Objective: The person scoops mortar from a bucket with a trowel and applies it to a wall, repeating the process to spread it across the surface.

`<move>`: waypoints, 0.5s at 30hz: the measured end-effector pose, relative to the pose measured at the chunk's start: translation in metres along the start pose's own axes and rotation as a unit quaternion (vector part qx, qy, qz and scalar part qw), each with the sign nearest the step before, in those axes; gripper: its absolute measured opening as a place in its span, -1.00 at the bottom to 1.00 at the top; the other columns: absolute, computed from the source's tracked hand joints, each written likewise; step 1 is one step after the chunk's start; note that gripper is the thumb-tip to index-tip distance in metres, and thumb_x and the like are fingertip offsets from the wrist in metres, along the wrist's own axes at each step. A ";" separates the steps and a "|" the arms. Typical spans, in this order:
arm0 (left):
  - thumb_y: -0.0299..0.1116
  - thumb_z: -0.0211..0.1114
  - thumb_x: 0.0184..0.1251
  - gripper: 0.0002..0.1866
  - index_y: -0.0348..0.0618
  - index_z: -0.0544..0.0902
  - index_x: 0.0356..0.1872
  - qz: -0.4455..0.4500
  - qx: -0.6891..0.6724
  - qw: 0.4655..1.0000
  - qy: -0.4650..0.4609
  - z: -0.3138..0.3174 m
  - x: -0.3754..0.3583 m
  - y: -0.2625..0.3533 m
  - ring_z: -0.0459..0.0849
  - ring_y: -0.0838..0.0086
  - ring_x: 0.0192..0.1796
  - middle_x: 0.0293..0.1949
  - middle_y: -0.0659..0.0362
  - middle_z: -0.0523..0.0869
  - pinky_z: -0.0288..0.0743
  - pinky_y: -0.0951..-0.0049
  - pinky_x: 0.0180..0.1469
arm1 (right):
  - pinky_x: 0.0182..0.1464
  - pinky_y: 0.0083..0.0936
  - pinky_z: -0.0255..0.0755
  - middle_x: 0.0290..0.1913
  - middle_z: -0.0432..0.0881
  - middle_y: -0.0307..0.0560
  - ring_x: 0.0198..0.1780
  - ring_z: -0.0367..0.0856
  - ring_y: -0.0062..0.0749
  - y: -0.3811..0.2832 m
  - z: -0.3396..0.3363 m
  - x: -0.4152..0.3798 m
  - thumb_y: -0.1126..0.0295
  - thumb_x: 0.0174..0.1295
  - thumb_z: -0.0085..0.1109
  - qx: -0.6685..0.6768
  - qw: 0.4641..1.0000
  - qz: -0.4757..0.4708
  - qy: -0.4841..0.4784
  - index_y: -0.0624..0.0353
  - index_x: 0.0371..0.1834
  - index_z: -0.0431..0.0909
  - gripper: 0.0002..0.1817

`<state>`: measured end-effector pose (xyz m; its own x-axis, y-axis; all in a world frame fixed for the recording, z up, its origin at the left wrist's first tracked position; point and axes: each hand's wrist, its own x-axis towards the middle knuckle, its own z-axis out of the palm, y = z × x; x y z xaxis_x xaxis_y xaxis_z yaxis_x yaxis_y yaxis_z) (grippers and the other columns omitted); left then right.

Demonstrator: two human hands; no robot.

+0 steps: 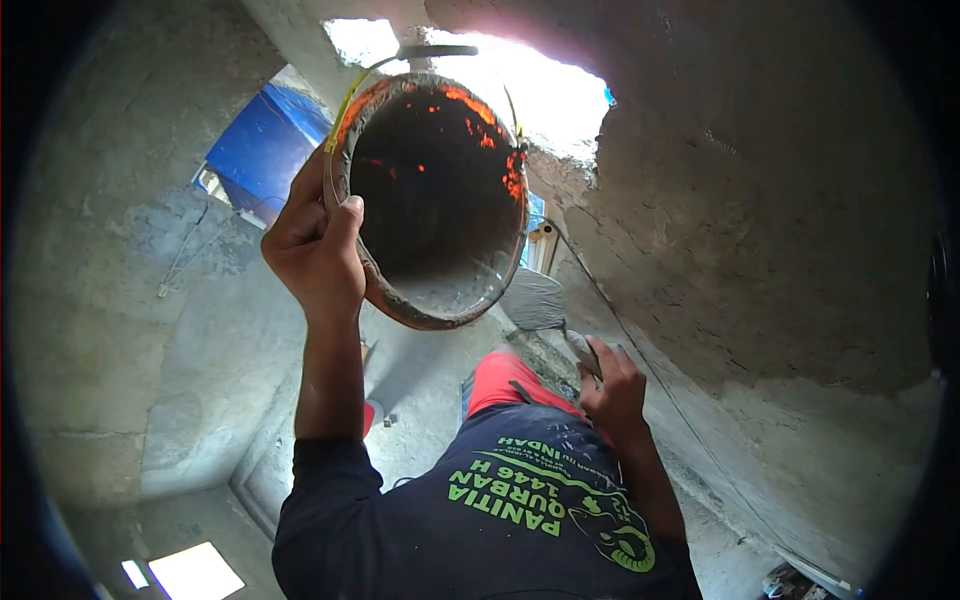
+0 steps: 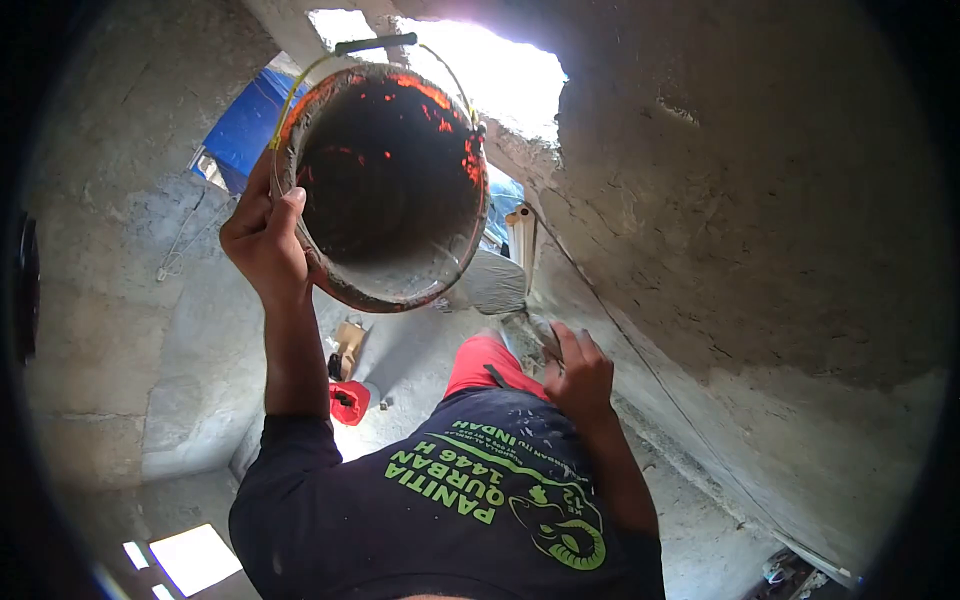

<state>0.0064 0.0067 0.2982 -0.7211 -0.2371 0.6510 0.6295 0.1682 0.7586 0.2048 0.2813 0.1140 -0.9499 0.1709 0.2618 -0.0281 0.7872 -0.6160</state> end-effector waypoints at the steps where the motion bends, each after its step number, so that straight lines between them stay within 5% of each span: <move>1: -0.73 0.27 0.04 -0.74 -0.37 0.41 -0.74 0.058 0.007 0.998 -0.019 -0.003 0.003 0.001 0.74 0.34 0.03 0.14 -0.26 0.76 0.53 0.43 -0.05 | -0.21 -0.02 0.59 -0.22 0.63 0.14 -0.24 0.69 0.21 -0.005 0.001 0.005 0.45 0.12 0.40 0.009 1.000 -0.017 0.004 0.13 0.19 0.61 -0.51; 2: -0.73 0.25 0.03 -0.77 -0.38 0.44 -0.74 0.117 0.012 0.992 -0.039 -0.003 0.006 0.001 0.74 0.15 0.22 0.11 -0.26 0.77 0.58 0.37 0.10 | -0.21 -0.02 0.59 -0.22 0.63 0.14 -0.24 0.69 0.21 -0.012 0.001 0.012 0.45 0.12 0.40 0.011 1.000 -0.018 0.008 0.13 0.19 0.61 -0.51; 5: -0.73 0.24 -0.04 -0.80 -0.38 0.46 -0.75 0.218 0.040 0.973 -0.070 0.003 0.012 0.020 0.66 -0.07 0.34 0.10 -0.30 0.76 0.55 0.20 0.26 | -0.17 -0.10 0.59 -0.17 0.70 0.18 -0.19 0.71 0.17 -0.034 0.003 0.026 0.47 0.13 0.42 0.049 0.999 -0.009 0.012 0.17 0.17 0.62 -0.52; 15: -0.73 0.21 -0.14 -0.88 -0.39 0.53 -0.74 0.361 0.084 0.924 -0.095 0.009 0.034 0.043 0.67 -0.16 0.30 0.03 -0.32 0.78 0.57 0.12 0.30 | -0.14 -0.15 0.57 -0.20 0.70 0.20 -0.19 0.71 0.14 -0.056 0.006 0.059 0.47 0.13 0.43 0.117 0.991 -0.048 0.051 0.27 0.16 0.63 -0.52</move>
<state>0.0065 0.0150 0.3528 -0.1788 0.1650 0.9700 0.9244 0.3657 0.1082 0.1486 0.2438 0.1596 -0.9029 0.1699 0.3948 -0.2003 0.6464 -0.7362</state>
